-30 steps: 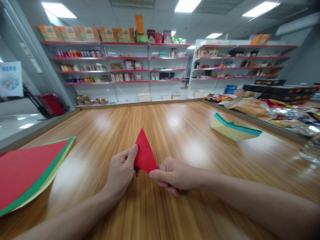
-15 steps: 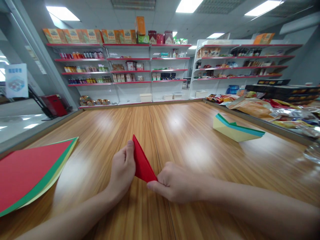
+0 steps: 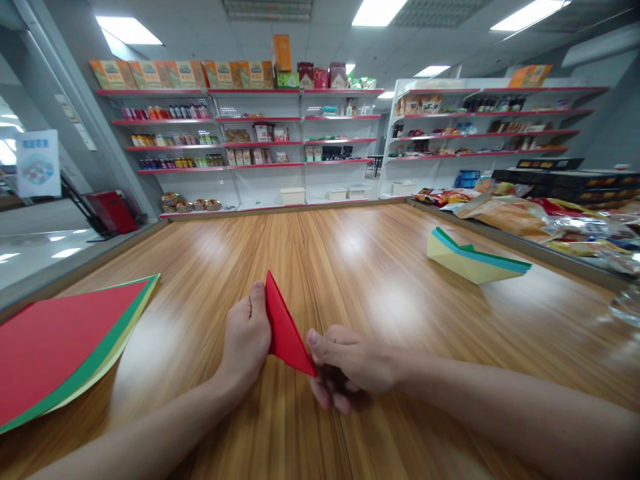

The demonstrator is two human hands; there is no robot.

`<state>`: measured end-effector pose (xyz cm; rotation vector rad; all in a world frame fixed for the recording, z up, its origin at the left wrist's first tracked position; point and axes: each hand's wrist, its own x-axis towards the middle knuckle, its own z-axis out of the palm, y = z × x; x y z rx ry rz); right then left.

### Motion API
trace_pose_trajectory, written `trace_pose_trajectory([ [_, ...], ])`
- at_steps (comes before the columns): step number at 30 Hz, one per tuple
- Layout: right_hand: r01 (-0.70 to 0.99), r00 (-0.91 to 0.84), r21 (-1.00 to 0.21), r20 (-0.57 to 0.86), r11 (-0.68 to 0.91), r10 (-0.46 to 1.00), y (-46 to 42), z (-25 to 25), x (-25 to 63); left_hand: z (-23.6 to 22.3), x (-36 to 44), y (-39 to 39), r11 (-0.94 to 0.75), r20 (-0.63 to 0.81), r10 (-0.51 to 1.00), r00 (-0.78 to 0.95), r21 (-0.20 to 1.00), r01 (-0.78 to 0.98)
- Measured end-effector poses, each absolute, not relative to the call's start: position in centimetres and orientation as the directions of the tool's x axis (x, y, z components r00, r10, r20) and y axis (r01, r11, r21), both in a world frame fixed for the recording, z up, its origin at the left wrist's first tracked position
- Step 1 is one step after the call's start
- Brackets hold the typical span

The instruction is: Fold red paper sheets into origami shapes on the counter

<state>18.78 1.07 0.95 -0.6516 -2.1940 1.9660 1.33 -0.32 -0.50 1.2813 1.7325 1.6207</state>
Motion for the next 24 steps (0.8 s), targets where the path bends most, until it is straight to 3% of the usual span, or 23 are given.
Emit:
trace_pose_trajectory([
  [5, 0.331, -0.879, -0.94, -0.277, 0.08, 0.387, 1.0, 1.9, 18.6, -0.2, 1.5, -0.6, -0.123, 0.296, 0.833, -0.467, 0.923, 0.364],
  [12, 0.312, -0.845, -0.936, -0.195, 0.164, 0.498, 0.8, 1.9, 19.0, -0.6, 1.4, -0.5, -0.088, 0.217, 0.865, -0.452, 0.953, 0.288],
  [19, 0.335, -0.846, -0.926, -0.213, 0.177, 0.488, 0.7, 1.7, 18.9, 0.1, 2.0, -1.1, -0.162, 0.318, 0.888, -0.331, 0.892, 0.423],
  [24, 0.224, -0.863, -0.953, -0.096, 0.205, 0.496, 0.6, 1.1, 18.9, 0.4, 2.9, -2.2, -0.225, 0.33, 0.931, -0.159, 0.857, 0.464],
])
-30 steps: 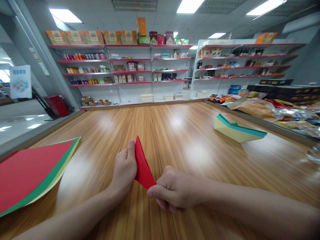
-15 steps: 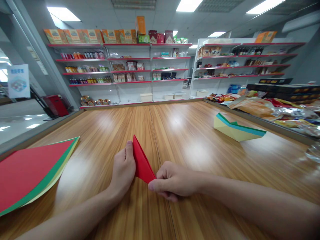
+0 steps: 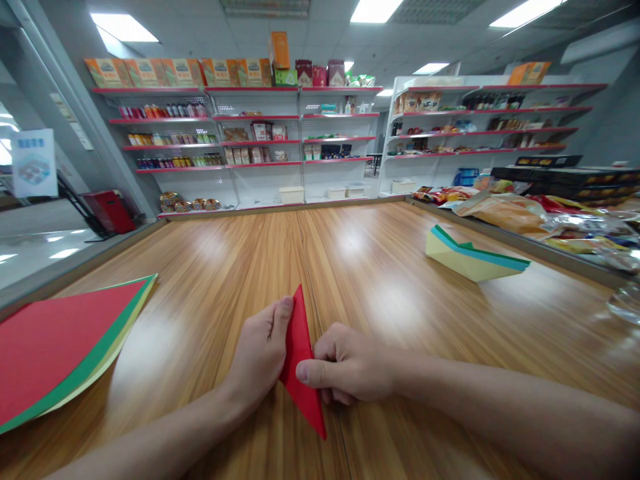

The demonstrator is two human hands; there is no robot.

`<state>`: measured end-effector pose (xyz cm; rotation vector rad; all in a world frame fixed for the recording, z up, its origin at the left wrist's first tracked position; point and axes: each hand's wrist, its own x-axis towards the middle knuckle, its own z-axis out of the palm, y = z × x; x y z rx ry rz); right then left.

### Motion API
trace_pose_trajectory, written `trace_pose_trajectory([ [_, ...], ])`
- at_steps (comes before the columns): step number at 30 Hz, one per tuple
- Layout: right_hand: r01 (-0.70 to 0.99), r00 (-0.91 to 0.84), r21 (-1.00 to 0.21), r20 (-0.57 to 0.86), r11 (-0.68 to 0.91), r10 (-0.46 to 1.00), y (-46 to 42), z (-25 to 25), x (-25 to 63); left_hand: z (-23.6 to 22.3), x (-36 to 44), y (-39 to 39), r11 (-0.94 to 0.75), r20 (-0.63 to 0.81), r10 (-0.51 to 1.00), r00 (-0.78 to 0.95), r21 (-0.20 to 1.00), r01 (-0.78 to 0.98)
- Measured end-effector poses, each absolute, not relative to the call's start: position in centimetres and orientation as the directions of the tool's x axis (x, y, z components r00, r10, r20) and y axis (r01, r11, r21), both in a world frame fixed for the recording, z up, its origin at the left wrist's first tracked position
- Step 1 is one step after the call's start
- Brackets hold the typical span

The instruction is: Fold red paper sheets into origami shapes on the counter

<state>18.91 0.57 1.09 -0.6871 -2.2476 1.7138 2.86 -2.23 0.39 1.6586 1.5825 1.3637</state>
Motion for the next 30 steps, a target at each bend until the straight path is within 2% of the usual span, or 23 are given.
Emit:
trace_pose_trajectory([
  [5, 0.159, -0.884, -0.875, 0.08, 0.458, 0.46, 0.18, 1.34, 18.97, 0.55, 3.05, -2.65, -0.262, 0.329, 0.941, -0.076, 0.852, 0.453],
  [10, 0.206, -0.86, -0.875, 0.052, 0.438, 0.508, 0.17, 1.58, 18.99, 0.44, 2.88, -2.78, -0.291, 0.385, 0.919, -0.09, 0.814, 0.503],
  [16, 0.212, -0.845, -0.781, 0.155, 0.587, 0.512, 0.23, 1.6, 18.98, 0.38, 3.11, -3.12, -0.317, 0.397, 0.914, -0.088, 0.832, 0.456],
  [21, 0.206, -0.828, -0.842, 0.121, 0.498, 0.548, 0.32, 1.4, 18.67, 0.34, 3.07, -2.7, -0.338, 0.418, 0.907, -0.045, 0.79, 0.512],
  [26, 0.063, -0.801, -0.907, 0.202, 0.415, 0.563, 0.32, 1.48, 18.69, 0.78, 3.37, -2.99, -0.417, 0.416, 0.899, 0.136, 0.719, 0.556],
  [30, -0.008, -0.791, -0.93, 0.231, 0.369, 0.567, 0.37, 1.33, 18.82, 1.25, 3.7, -3.16, -0.409, 0.402, 0.904, 0.146, 0.712, 0.571],
])
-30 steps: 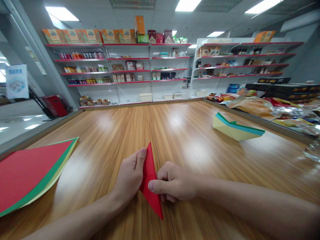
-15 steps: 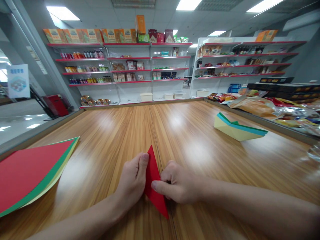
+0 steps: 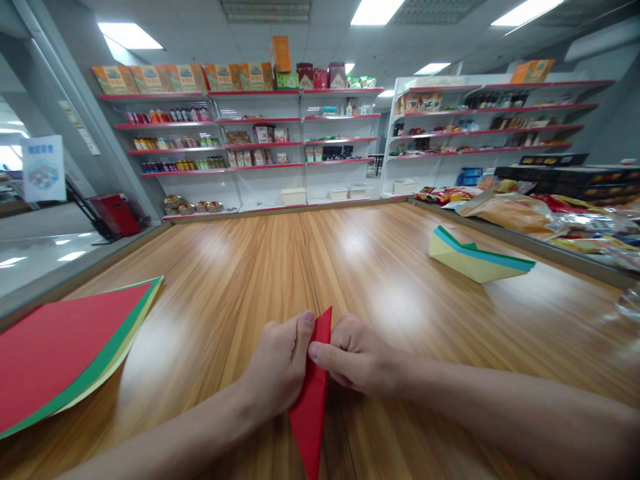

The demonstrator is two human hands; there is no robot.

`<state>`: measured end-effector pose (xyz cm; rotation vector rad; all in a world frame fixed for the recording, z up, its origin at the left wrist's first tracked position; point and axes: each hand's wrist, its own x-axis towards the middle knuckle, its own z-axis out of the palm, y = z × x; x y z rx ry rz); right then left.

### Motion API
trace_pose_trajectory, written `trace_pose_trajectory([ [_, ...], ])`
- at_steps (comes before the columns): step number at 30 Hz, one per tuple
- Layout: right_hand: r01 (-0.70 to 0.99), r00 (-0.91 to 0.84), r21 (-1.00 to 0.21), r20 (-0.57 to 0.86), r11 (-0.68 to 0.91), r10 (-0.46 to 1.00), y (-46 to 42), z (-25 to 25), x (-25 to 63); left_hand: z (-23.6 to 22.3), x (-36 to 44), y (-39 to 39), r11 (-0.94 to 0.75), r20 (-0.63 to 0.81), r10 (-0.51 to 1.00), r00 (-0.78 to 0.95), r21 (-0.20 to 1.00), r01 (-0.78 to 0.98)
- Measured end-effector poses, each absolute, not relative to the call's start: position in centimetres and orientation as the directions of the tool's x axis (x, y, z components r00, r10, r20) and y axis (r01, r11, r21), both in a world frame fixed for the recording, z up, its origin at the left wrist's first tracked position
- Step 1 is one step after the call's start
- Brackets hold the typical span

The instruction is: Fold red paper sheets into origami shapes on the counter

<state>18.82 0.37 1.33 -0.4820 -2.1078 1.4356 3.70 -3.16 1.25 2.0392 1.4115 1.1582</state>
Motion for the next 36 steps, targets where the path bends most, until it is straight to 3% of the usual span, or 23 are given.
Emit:
trace_pose_trajectory([
  [6, 0.043, -0.698, -0.934, 0.227, 0.355, 0.679, 0.9, 0.4, 18.7, 1.0, 3.9, -3.1, -0.341, 0.29, 0.94, 0.179, 0.779, 0.526],
  [11, 0.006, -0.542, -0.968, 0.209, 0.252, 0.814, 2.6, -0.3, 18.9, -0.2, 4.4, -4.3, -0.348, 0.273, 0.937, 0.216, 0.753, 0.558],
  [17, -0.091, -0.656, -0.996, 0.079, 0.025, 0.751, 3.4, -0.8, 19.0, 0.0, 4.1, -3.6, -0.317, 0.275, 0.949, 0.158, 0.828, 0.462],
  [20, -0.072, -0.695, -0.997, 0.08, 0.041, 0.715, 3.2, -0.8, 18.9, 0.1, 3.6, -3.1, -0.306, 0.263, 0.952, 0.157, 0.843, 0.442],
  [24, 0.026, -0.648, -0.984, 0.117, 0.176, 0.752, 2.8, -0.8, 18.9, -0.1, 3.3, -2.8, -0.304, 0.237, 0.948, 0.212, 0.869, 0.391],
  [28, 0.092, -0.494, -0.946, 0.227, 0.31, 0.839, 2.6, -0.7, 19.2, 0.2, 3.0, -2.4, -0.018, -0.091, 0.937, 0.337, 0.951, 0.308],
  [30, 0.093, -0.47, -0.941, 0.247, 0.327, 0.847, 2.7, -0.6, 19.3, 0.4, 2.9, -2.4, 0.055, -0.17, 0.915, 0.367, 0.951, 0.304],
  [36, 0.043, -0.728, -0.982, 0.094, 0.182, 0.679, 2.7, -0.7, 19.4, 0.4, 2.9, -2.8, -0.05, -0.043, 0.951, 0.305, 0.955, 0.292],
])
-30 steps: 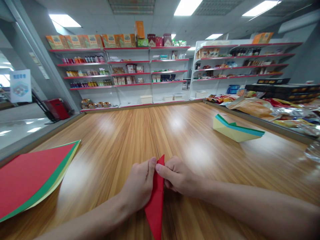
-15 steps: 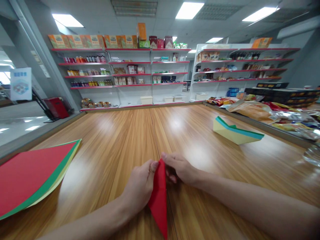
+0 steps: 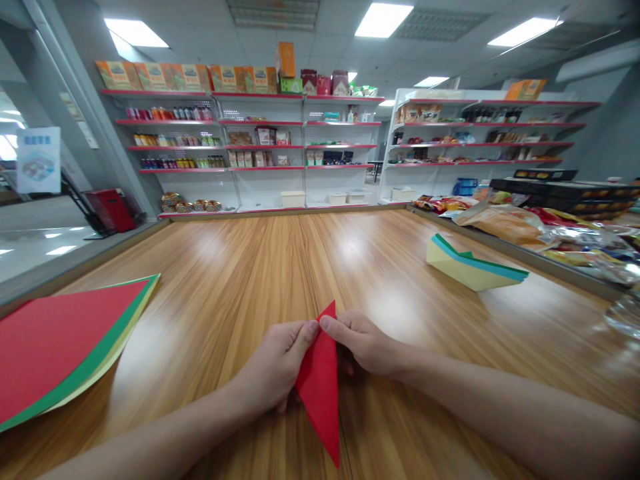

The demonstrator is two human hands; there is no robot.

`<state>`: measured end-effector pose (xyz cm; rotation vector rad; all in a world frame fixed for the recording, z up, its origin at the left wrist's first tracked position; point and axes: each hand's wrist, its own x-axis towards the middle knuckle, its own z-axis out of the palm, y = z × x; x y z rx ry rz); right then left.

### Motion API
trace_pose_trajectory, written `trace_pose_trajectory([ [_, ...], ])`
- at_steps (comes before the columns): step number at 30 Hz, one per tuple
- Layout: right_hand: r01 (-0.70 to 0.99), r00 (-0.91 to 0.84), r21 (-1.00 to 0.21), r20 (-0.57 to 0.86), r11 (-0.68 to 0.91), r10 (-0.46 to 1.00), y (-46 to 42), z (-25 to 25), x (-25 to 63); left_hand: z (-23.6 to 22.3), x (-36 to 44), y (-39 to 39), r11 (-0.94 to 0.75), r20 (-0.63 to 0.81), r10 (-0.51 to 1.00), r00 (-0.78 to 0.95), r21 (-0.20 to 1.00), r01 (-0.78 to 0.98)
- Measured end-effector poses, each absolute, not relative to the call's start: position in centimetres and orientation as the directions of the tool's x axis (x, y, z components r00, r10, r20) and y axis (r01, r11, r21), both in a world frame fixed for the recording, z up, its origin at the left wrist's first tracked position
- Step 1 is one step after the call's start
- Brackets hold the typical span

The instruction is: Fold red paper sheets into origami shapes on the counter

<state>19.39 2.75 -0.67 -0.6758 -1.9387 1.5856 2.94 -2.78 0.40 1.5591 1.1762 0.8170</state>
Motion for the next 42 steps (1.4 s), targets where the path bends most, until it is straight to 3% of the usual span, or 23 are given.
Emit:
trace_pose_trajectory([
  [3, 0.097, -0.702, -0.97, 0.093, 0.224, 0.706, 2.5, -0.6, 19.4, 0.4, 2.8, -2.4, -0.028, -0.058, 0.93, 0.362, 0.973, 0.227],
  [8, 0.085, -0.513, -0.966, 0.167, 0.243, 0.842, 3.1, -0.7, 19.5, 0.2, 2.2, -1.5, 0.081, -0.093, 0.906, 0.412, 0.996, 0.047],
  [12, -0.006, -0.646, -0.993, 0.091, 0.115, 0.758, 3.7, -0.8, 19.7, -0.5, 2.0, -1.4, 0.058, -0.062, 0.941, 0.332, 0.998, 0.024],
  [16, 0.024, -0.799, -0.99, 0.063, 0.137, 0.598, 3.4, -0.9, 20.1, -1.0, 1.9, -1.5, -0.003, 0.0, 0.952, 0.305, 1.0, 0.008],
  [21, 0.067, -0.745, -0.967, 0.114, 0.245, 0.657, 3.0, -0.7, 20.3, -0.8, 1.7, -1.7, 0.031, -0.003, 0.931, 0.365, 0.997, -0.071],
  [25, 0.069, -0.672, -0.961, 0.154, 0.268, 0.725, 2.7, -0.5, 20.0, -0.7, 1.8, -1.6, 0.042, 0.008, 0.954, 0.3, 0.986, -0.16],
  [29, 0.077, -0.68, -0.967, 0.126, 0.241, 0.723, 2.6, -0.8, 19.7, -0.4, 2.1, -1.7, -0.016, 0.026, 0.988, 0.154, 0.998, -0.064],
  [35, 0.057, -0.788, -0.971, 0.099, 0.232, 0.608, 2.8, -0.9, 19.8, 0.8, 2.3, -2.9, -0.123, 0.117, 0.992, 0.049, 0.984, 0.132],
  [38, 0.031, -0.807, -0.977, 0.101, 0.212, 0.582, 2.9, -0.8, 19.8, 0.9, 2.4, -3.1, -0.212, 0.205, 0.977, 0.056, 0.963, 0.169],
  [42, -0.005, -0.839, -0.99, 0.082, 0.144, 0.538, 3.3, -0.8, 19.9, 0.9, 2.6, -3.1, -0.22, 0.206, 0.959, 0.197, 0.974, 0.055],
])
